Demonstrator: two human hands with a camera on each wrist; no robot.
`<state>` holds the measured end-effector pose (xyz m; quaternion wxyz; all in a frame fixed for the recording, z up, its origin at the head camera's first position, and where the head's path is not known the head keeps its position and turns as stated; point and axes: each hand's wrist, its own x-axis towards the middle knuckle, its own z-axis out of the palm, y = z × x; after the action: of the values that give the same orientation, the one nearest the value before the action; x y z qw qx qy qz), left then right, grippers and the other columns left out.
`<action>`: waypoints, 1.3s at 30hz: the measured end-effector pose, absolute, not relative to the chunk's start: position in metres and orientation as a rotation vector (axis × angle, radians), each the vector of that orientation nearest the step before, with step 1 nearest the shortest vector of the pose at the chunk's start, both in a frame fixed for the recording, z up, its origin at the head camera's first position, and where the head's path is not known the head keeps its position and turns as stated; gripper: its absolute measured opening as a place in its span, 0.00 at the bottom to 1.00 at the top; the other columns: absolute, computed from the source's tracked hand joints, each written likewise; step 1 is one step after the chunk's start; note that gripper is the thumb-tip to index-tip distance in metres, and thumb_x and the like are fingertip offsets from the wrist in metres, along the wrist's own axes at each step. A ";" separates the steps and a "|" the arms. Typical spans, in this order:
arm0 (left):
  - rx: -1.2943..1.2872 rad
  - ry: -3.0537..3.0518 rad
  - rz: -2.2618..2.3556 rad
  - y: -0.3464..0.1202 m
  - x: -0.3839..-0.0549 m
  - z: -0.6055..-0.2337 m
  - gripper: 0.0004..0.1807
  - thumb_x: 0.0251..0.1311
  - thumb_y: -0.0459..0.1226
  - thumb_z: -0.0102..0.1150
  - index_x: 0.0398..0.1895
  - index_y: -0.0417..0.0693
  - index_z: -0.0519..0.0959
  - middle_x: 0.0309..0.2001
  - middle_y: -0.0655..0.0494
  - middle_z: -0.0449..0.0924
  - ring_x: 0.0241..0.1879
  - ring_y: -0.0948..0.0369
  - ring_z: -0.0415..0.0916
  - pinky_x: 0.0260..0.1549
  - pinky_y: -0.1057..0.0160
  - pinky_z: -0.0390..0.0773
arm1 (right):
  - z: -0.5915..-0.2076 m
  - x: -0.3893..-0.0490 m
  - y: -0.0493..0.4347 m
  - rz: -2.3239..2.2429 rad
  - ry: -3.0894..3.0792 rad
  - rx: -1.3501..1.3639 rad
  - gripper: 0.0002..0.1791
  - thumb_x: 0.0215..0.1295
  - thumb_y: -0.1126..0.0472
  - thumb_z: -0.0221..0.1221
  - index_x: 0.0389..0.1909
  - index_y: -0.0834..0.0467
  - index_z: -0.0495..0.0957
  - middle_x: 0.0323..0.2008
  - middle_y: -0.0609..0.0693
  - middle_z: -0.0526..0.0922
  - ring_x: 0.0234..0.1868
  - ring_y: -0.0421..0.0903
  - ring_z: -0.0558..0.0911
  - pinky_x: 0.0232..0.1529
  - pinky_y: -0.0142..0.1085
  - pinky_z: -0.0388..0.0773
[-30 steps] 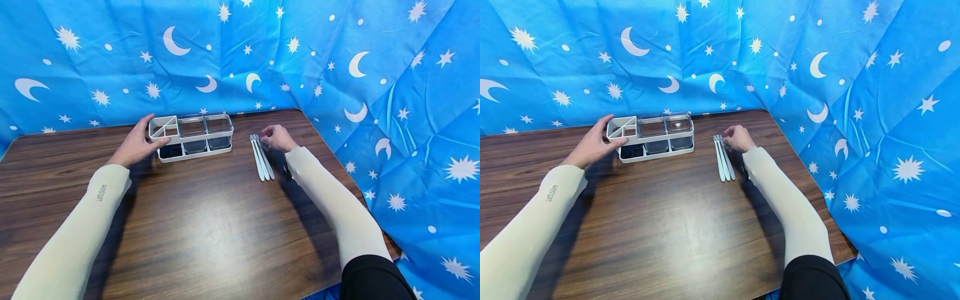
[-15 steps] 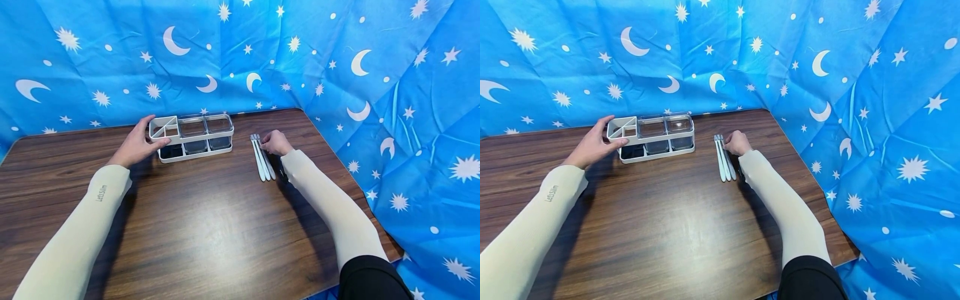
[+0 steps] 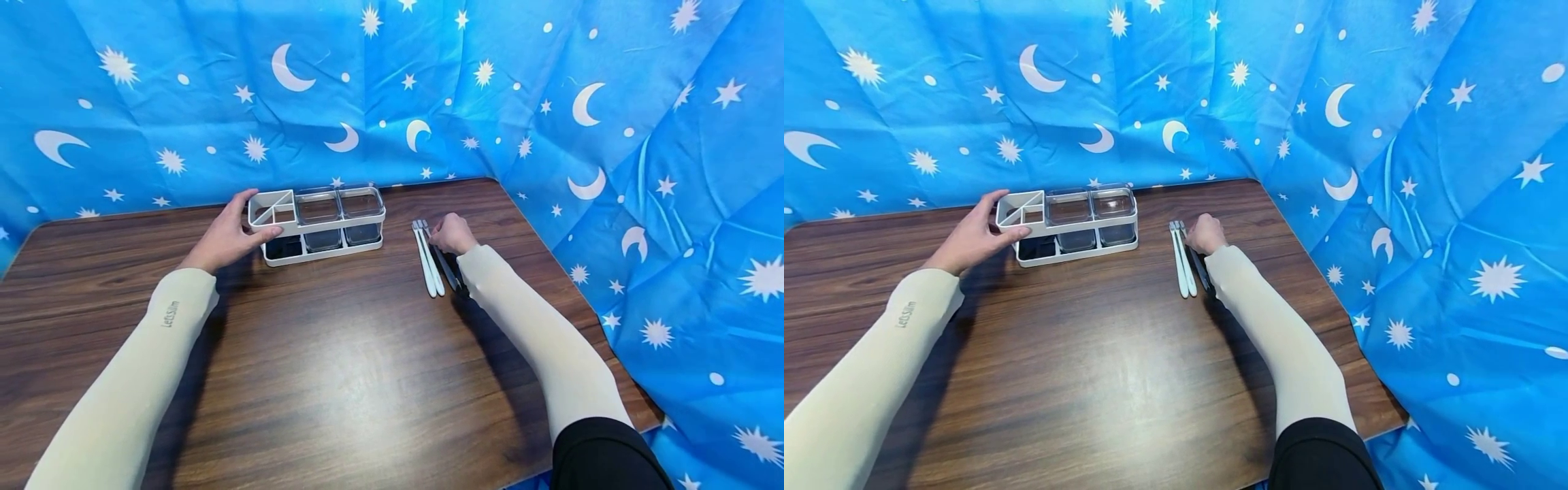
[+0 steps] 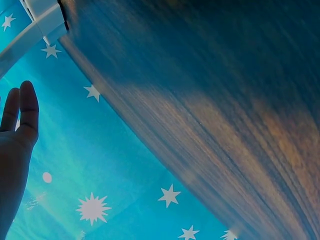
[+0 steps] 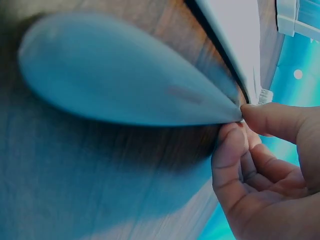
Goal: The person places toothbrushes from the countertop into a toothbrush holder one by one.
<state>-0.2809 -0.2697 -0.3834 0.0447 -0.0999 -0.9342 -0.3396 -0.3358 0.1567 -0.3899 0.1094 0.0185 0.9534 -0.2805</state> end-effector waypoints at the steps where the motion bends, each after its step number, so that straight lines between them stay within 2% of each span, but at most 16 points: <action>1: -0.306 -2.853 -1.042 -0.269 -0.281 -0.383 0.53 0.54 0.60 0.60 0.75 0.54 0.42 0.71 0.41 0.46 0.60 0.40 0.57 0.55 0.35 0.57 | -0.390 -0.336 0.156 -0.794 2.808 0.069 0.08 0.64 0.62 0.59 0.26 0.60 0.76 0.23 0.51 0.77 0.23 0.44 0.75 0.24 0.35 0.70; 4: -0.304 -2.850 -1.053 -0.269 -0.281 -0.384 0.53 0.54 0.60 0.60 0.75 0.53 0.42 0.71 0.41 0.47 0.58 0.41 0.58 0.54 0.35 0.59 | -0.389 -0.337 0.155 -0.707 2.813 0.122 0.11 0.64 0.58 0.59 0.24 0.59 0.76 0.22 0.51 0.77 0.23 0.44 0.75 0.23 0.35 0.70; 10: -0.306 -2.846 -1.058 -0.268 -0.281 -0.384 0.53 0.54 0.60 0.60 0.75 0.53 0.43 0.70 0.41 0.49 0.55 0.42 0.61 0.53 0.36 0.61 | -0.389 -0.339 0.157 -0.639 2.791 0.187 0.16 0.65 0.50 0.58 0.29 0.60 0.77 0.25 0.52 0.78 0.24 0.46 0.75 0.24 0.37 0.70; 16: -0.307 -2.837 -1.077 -0.268 -0.281 -0.386 0.52 0.54 0.60 0.60 0.75 0.55 0.43 0.69 0.41 0.50 0.50 0.43 0.64 0.50 0.38 0.64 | -0.380 -0.339 0.164 -0.702 2.803 0.204 0.16 0.65 0.50 0.58 0.27 0.60 0.78 0.24 0.52 0.78 0.27 0.48 0.76 0.24 0.38 0.70; 21: -0.288 -2.832 -1.076 -0.268 -0.280 -0.385 0.53 0.54 0.60 0.60 0.75 0.55 0.43 0.69 0.40 0.51 0.51 0.42 0.63 0.51 0.37 0.63 | -0.369 -0.339 0.168 -0.818 2.862 0.084 0.18 0.66 0.54 0.56 0.19 0.57 0.70 0.17 0.48 0.68 0.23 0.47 0.72 0.26 0.38 0.68; 23: -0.282 -2.835 -1.078 -0.268 -0.280 -0.385 0.53 0.54 0.61 0.60 0.75 0.55 0.43 0.69 0.40 0.51 0.51 0.42 0.63 0.51 0.37 0.63 | -0.365 -0.339 0.169 -0.880 2.884 0.032 0.16 0.67 0.56 0.56 0.21 0.57 0.71 0.19 0.47 0.68 0.24 0.46 0.71 0.28 0.38 0.69; 26: -0.283 -2.838 -1.078 -0.267 -0.279 -0.384 0.53 0.54 0.60 0.60 0.75 0.54 0.43 0.68 0.40 0.51 0.51 0.42 0.63 0.51 0.37 0.63 | -0.358 -0.339 0.168 -0.979 2.924 -0.046 0.09 0.68 0.59 0.55 0.31 0.60 0.75 0.28 0.50 0.74 0.30 0.47 0.73 0.33 0.39 0.71; 29: -0.289 -2.836 -1.083 -0.267 -0.279 -0.384 0.52 0.54 0.60 0.60 0.75 0.54 0.43 0.68 0.39 0.52 0.51 0.42 0.63 0.50 0.38 0.64 | -0.351 -0.339 0.165 -1.060 2.979 -0.133 0.08 0.67 0.61 0.55 0.39 0.62 0.77 0.36 0.55 0.77 0.35 0.49 0.75 0.38 0.41 0.72; 39: -0.295 -2.835 -1.101 -0.269 -0.280 -0.386 0.52 0.54 0.60 0.60 0.75 0.56 0.43 0.65 0.40 0.55 0.48 0.43 0.66 0.48 0.39 0.67 | -0.327 -0.337 0.154 -1.326 3.059 -0.456 0.07 0.67 0.61 0.57 0.38 0.61 0.78 0.35 0.54 0.79 0.35 0.47 0.74 0.39 0.38 0.70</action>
<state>-0.2804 -0.2692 -0.3861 0.0431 -0.0966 -0.9269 -0.3602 -0.3370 0.1544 -0.3275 -0.1115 -0.1347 0.9034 -0.3915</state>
